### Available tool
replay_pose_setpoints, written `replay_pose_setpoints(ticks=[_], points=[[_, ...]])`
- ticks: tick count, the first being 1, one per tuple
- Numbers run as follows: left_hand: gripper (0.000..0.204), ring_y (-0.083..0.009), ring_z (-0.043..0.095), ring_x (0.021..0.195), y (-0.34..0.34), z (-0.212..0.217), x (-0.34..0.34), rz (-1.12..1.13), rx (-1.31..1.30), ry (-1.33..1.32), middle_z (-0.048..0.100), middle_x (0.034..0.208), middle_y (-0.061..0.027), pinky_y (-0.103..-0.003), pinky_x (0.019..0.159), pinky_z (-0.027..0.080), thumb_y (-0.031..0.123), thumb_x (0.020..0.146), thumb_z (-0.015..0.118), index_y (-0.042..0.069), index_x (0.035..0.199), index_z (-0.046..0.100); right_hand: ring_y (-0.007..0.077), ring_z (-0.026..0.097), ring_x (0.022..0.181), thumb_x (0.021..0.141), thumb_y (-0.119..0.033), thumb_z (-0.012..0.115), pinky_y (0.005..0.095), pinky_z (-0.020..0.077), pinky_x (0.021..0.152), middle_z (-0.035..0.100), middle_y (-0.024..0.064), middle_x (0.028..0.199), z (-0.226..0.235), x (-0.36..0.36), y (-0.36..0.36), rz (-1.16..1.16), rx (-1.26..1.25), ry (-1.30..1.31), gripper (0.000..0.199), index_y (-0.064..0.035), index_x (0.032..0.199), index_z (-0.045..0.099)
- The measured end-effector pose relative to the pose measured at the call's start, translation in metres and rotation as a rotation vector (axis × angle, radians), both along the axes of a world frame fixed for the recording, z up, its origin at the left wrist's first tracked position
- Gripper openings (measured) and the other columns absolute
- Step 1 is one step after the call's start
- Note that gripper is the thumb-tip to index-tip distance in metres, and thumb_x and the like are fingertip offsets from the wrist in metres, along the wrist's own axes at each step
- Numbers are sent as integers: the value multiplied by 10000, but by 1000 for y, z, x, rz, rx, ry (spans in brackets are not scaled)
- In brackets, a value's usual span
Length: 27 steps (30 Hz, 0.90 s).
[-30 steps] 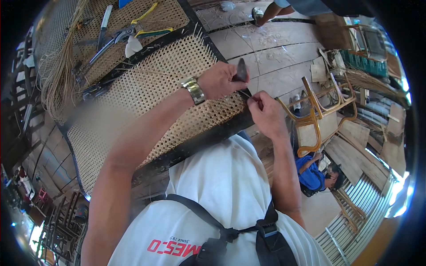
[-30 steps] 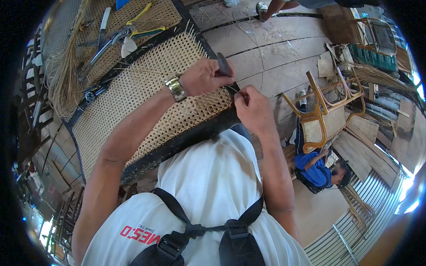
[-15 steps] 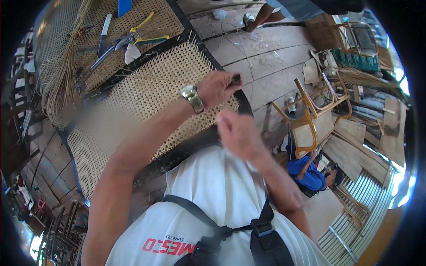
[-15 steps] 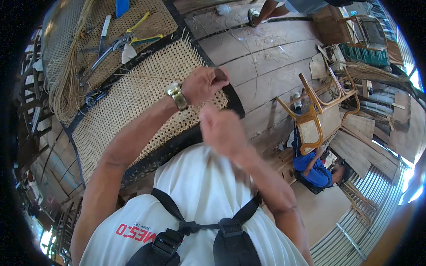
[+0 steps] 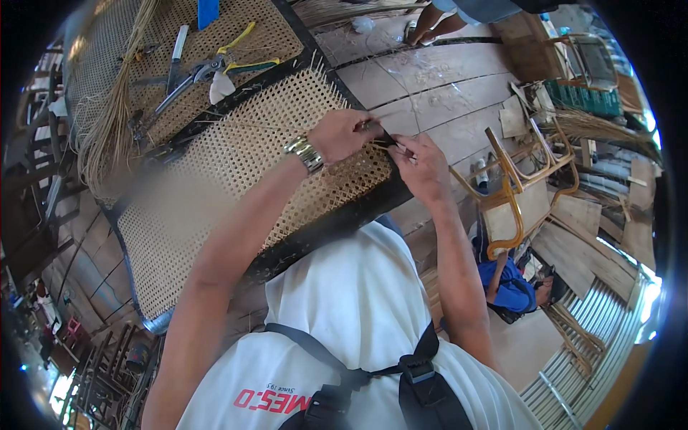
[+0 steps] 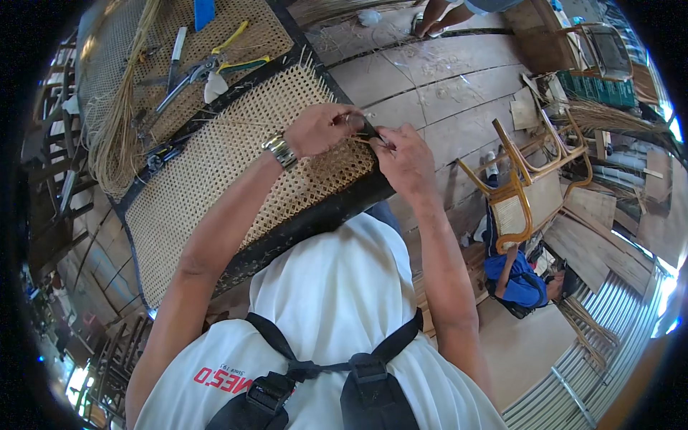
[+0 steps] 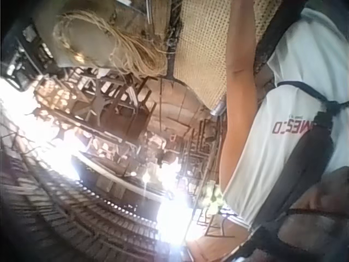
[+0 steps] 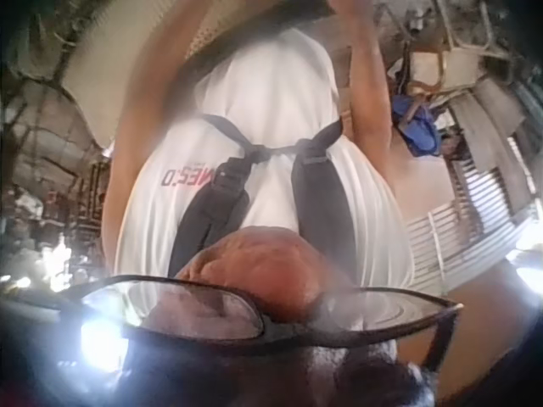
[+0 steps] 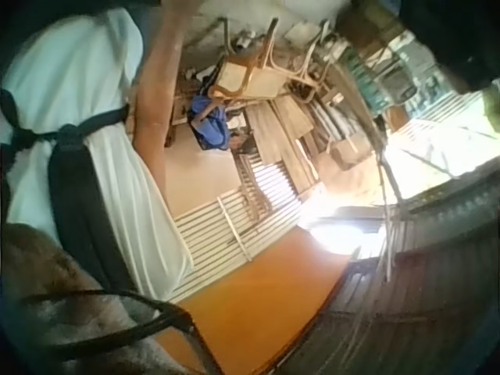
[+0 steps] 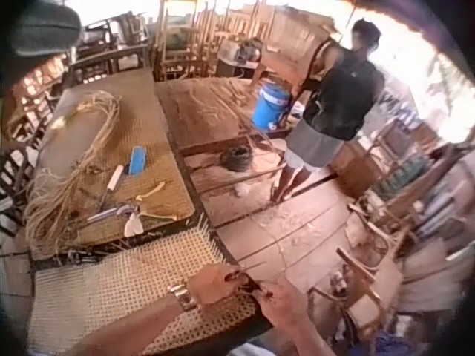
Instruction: Repairing the rattan seat of a chair by weaving and securing rattan strips using various tools.
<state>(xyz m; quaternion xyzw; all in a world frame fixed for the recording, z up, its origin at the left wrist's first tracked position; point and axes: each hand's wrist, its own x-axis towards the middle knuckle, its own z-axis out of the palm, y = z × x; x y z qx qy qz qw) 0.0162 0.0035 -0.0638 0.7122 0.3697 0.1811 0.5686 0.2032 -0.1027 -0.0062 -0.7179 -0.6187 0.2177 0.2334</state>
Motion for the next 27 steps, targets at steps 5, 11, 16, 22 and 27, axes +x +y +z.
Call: replay_pose_setpoints(ticks=[5, 11, 16, 22, 27], points=[[209, -313, 698, 776, 5, -10, -1, -100, 184, 176, 720, 861, -151, -410, 723, 533, 250, 856, 724, 65, 953, 714, 310, 657, 881, 875, -202, 708, 415, 525, 787, 615, 114, 947, 4, -7, 11, 70, -67, -56, 202, -109, 1050, 749], [159, -266, 697, 832, -13, 6, 0, 25, 76, 81, 714, 887, -155, -381, 759, 532, 145, 857, 676, 49, 979, 710, 359, 642, 891, 875, -135, 655, 460, 521, 777, 613, 123, 985, -7, -9, 18, 92, -71, -39, 101, -59, 931, 692], [215, -291, 694, 901, -1, 0, -3, -168, 143, 114, 710, 918, -167, -397, 807, 528, 124, 862, 663, 53, 1056, 724, 367, 644, 881, 836, -105, 634, 461, 529, 752, 615, 128, 991, -17, -11, 18, 99, 31, -31, 70, -50, 879, 634], [173, -288, 695, 912, -2, 3, -5, -166, 145, 117, 703, 990, -156, -386, 825, 534, 116, 892, 681, 53, 1046, 729, 367, 653, 861, 799, -89, 638, 456, 537, 754, 630, 139, 984, -16, -10, 20, 140, 33, -2, 113, -57, 907, 649], [155, -283, 692, 932, -10, -8, -6, -27, 31, -34, 699, 996, -151, -373, 811, 536, 139, 911, 696, 44, 1032, 719, 365, 659, 878, 805, -60, 635, 441, 539, 759, 646, 149, 1008, -17, -5, 22, 218, 2, 53, 175, -56, 974, 678]])
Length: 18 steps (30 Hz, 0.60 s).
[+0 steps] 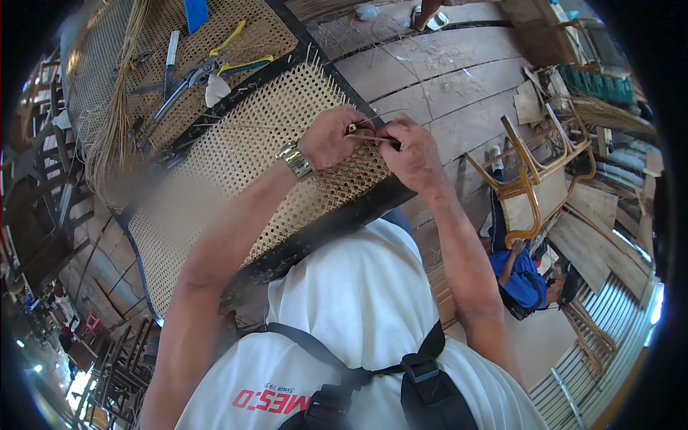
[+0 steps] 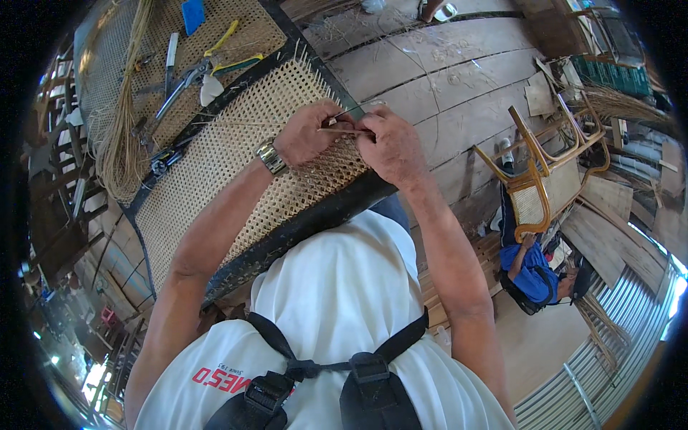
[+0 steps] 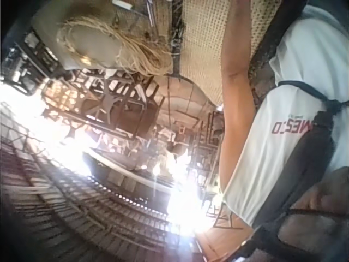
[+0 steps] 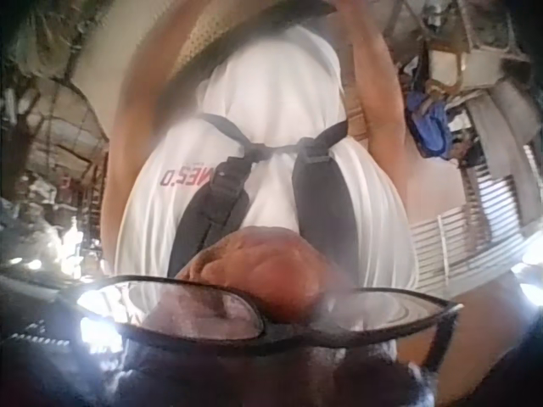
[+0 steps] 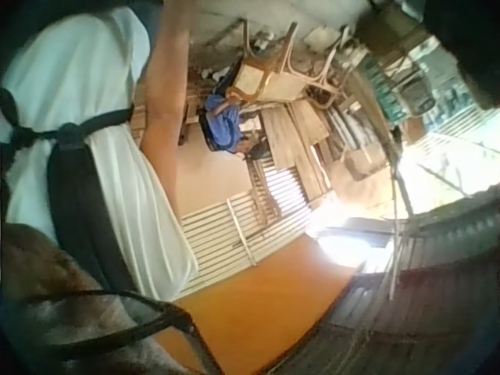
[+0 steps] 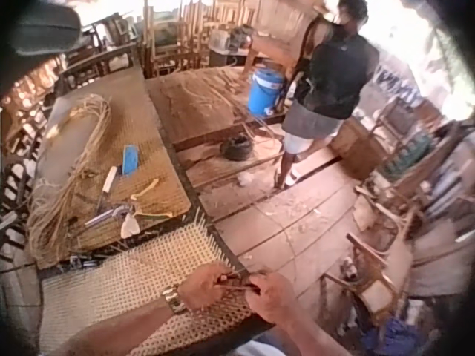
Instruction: Repairing the rattan seat of a chair by weaving and securing rattan strips using various tools.
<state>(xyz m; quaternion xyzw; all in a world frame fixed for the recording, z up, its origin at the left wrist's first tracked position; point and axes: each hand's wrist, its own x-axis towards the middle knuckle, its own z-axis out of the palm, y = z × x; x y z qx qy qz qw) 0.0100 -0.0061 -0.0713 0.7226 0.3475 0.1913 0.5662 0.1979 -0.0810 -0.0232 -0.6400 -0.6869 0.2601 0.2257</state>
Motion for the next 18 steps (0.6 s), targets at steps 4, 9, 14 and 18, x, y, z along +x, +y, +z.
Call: replay_pose_setpoints(ticks=[4, 9, 14, 18], points=[[132, -301, 667, 905, 7, 2, 1, -81, 305, 45, 676, 953, -134, -390, 776, 528, 122, 896, 681, 38, 998, 690, 358, 644, 835, 856, -69, 639, 441, 537, 742, 604, 150, 947, 7, -6, -22, -71, 91, 64, 196, -60, 1045, 686], [121, -318, 642, 887, 26, 12, 3, -313, 436, 110, 650, 911, -115, -422, 773, 516, 128, 877, 665, 48, 967, 671, 333, 629, 798, 885, -115, 662, 440, 534, 717, 528, 137, 959, 23, -19, -45, -63, 94, -89, 253, -69, 1133, 665], [113, -320, 646, 883, 32, 17, 13, -411, 458, 178, 653, 926, -114, -435, 789, 516, 119, 880, 651, 49, 968, 665, 338, 613, 838, 872, -112, 653, 447, 534, 709, 479, 145, 1017, 21, -25, -52, -13, 80, -347, 409, -94, 1274, 584], [119, -323, 648, 883, 36, 18, 11, -451, 401, 225, 647, 945, -113, -438, 794, 523, 122, 875, 644, 50, 970, 645, 334, 611, 860, 853, -115, 664, 446, 538, 711, 476, 141, 1018, 21, -25, -50, -19, 40, -376, 452, -92, 1294, 569]])
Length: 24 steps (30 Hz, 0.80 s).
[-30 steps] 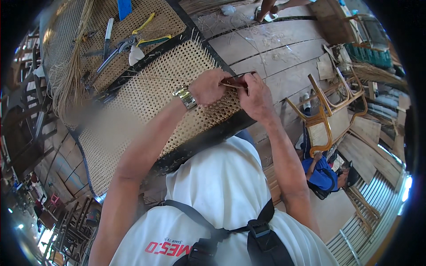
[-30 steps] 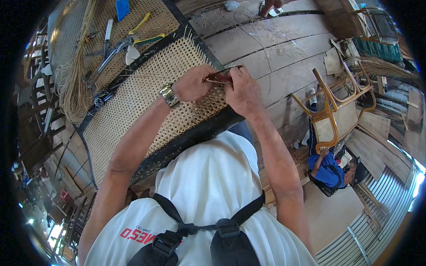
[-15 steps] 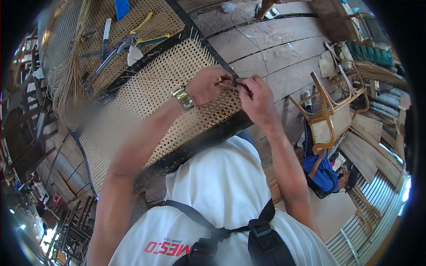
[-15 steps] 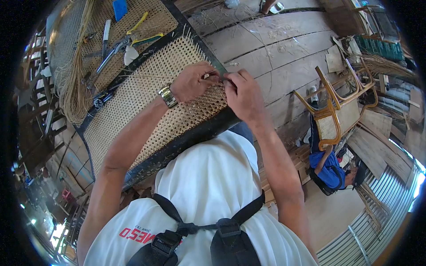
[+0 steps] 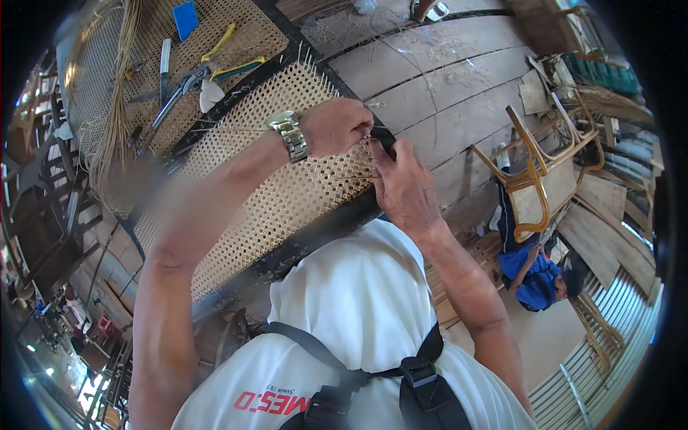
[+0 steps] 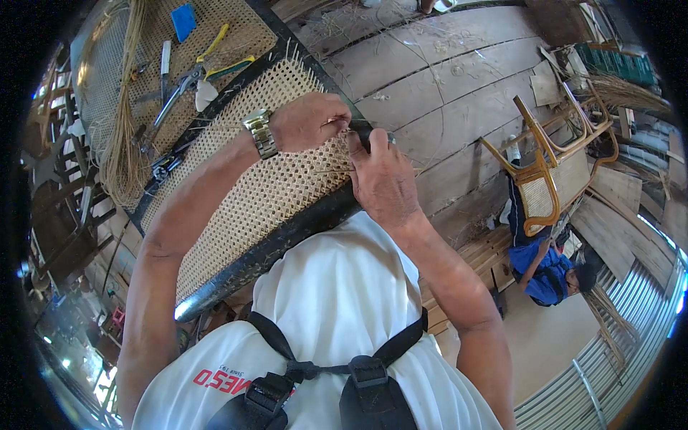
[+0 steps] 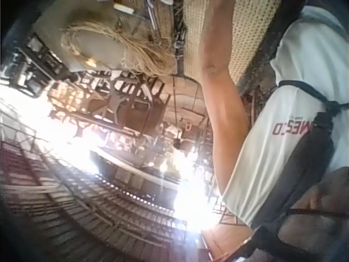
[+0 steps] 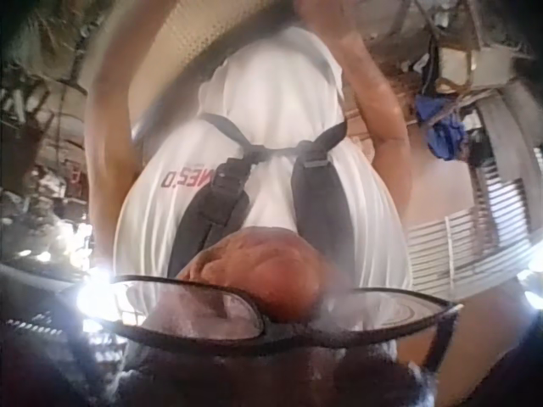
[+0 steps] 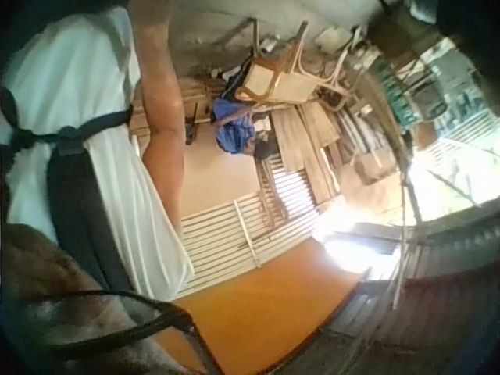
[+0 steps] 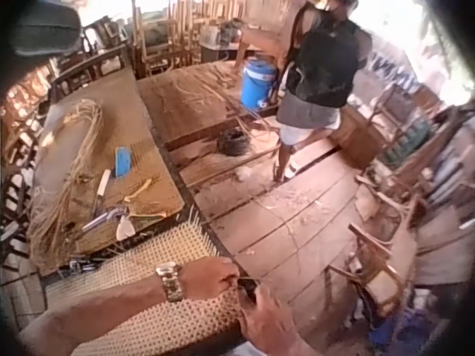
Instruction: Repairing the rattan seat of a chair by weaving and securing rattan strips using various tools.
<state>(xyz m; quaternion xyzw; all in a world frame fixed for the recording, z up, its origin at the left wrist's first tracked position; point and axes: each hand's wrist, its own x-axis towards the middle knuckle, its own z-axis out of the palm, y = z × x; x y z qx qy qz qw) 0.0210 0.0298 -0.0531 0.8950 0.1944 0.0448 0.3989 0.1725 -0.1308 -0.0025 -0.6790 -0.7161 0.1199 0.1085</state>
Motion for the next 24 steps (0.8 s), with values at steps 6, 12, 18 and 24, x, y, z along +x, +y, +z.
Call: replay_pose_setpoints(ticks=[6, 12, 18, 24], points=[[163, -331, 644, 872, -14, 7, -1, 36, 65, -43, 625, 939, -117, -440, 761, 522, 144, 868, 631, 50, 1001, 631, 337, 621, 873, 838, -106, 670, 440, 549, 715, 486, 148, 1029, 1, 8, 3, 78, -36, 65, 466, -83, 1292, 570], [157, -318, 642, 886, 0, -1, -2, 1, -40, -89, 609, 952, -112, -431, 753, 519, 159, 881, 634, 46, 990, 630, 346, 614, 884, 823, -112, 683, 458, 543, 753, 482, 150, 1026, 1, 8, 2, 94, -20, 88, 491, -81, 1299, 566], [185, -312, 639, 874, -8, 10, 6, 61, -5, 28, 610, 903, -116, -424, 749, 516, 197, 874, 652, 37, 965, 631, 349, 600, 827, 817, -118, 692, 456, 532, 717, 468, 147, 1010, -1, 8, 2, 76, -2, 87, 496, -83, 1296, 566], [198, -301, 642, 847, 1, 2, -3, 1, -49, -11, 620, 887, -117, -423, 747, 516, 206, 857, 646, 29, 945, 652, 345, 603, 811, 854, -126, 672, 443, 535, 681, 468, 150, 1001, -2, 10, 1, 93, 17, 93, 460, -83, 1299, 562]])
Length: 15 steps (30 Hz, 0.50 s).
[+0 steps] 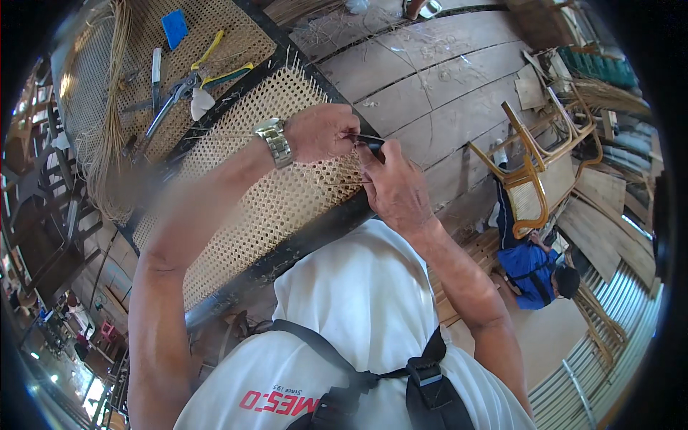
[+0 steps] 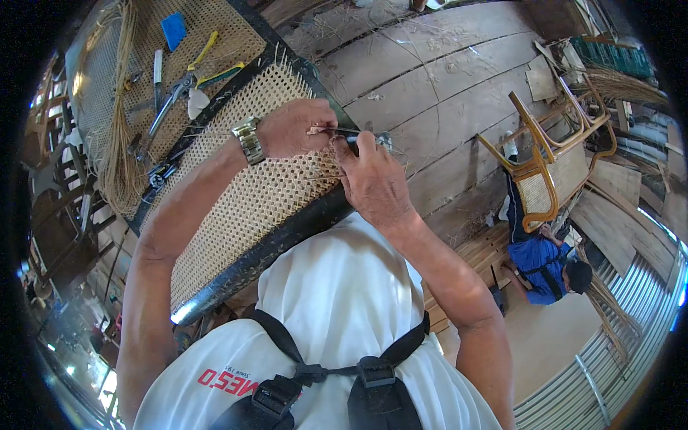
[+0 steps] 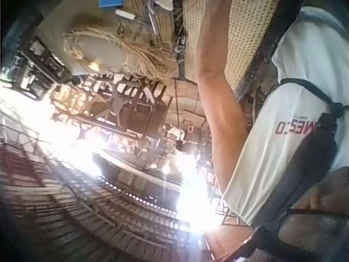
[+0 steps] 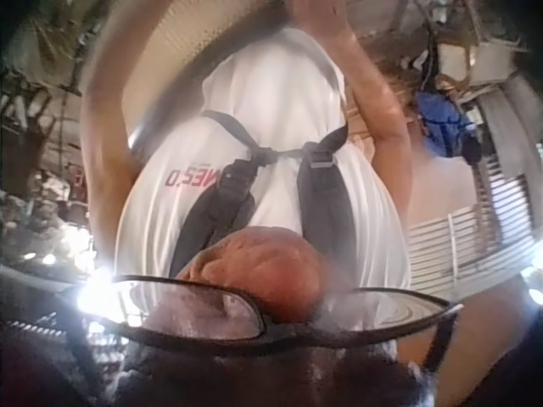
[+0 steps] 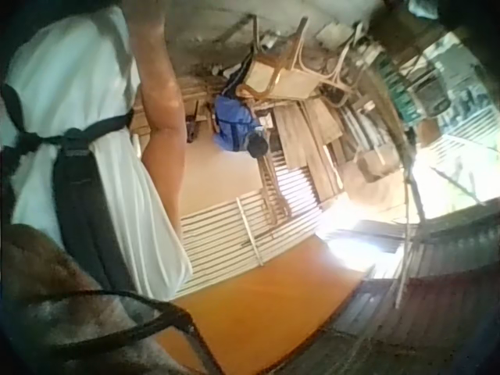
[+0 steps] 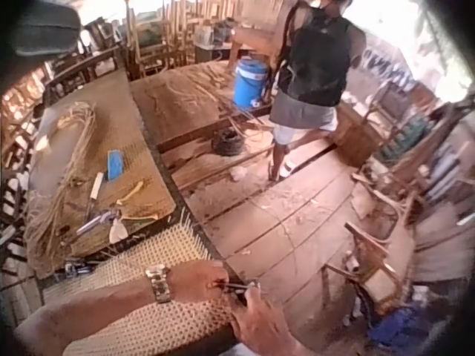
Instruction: Repairing the rattan seat of a chair by weaving and securing rattan strips using various tools.
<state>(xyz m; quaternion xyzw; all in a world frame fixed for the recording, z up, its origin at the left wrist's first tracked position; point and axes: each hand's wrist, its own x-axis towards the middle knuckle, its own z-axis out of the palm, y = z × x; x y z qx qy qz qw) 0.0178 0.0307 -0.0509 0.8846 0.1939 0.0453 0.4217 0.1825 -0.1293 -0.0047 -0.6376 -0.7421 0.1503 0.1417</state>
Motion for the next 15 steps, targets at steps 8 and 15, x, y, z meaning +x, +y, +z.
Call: replay_pose_setpoints(ticks=[8, 15], points=[[302, -245, 653, 753, 13, 7, 17, 26, -171, 167, 671, 830, -106, -373, 697, 514, 313, 819, 680, 28, 921, 691, 336, 596, 798, 879, -154, 657, 421, 530, 676, 457, 146, 978, -4, 2, -1, 16, 42, -25, 477, -61, 1330, 533], [322, -194, 616, 635, 21, 9, 31, 15, -208, 385, 678, 718, -86, -345, 612, 486, 338, 820, 709, 32, 920, 709, 333, 597, 793, 909, -132, 654, 446, 516, 689, 456, 132, 961, -3, -1, -1, -43, 17, 7, 460, -156, 1358, 558]])
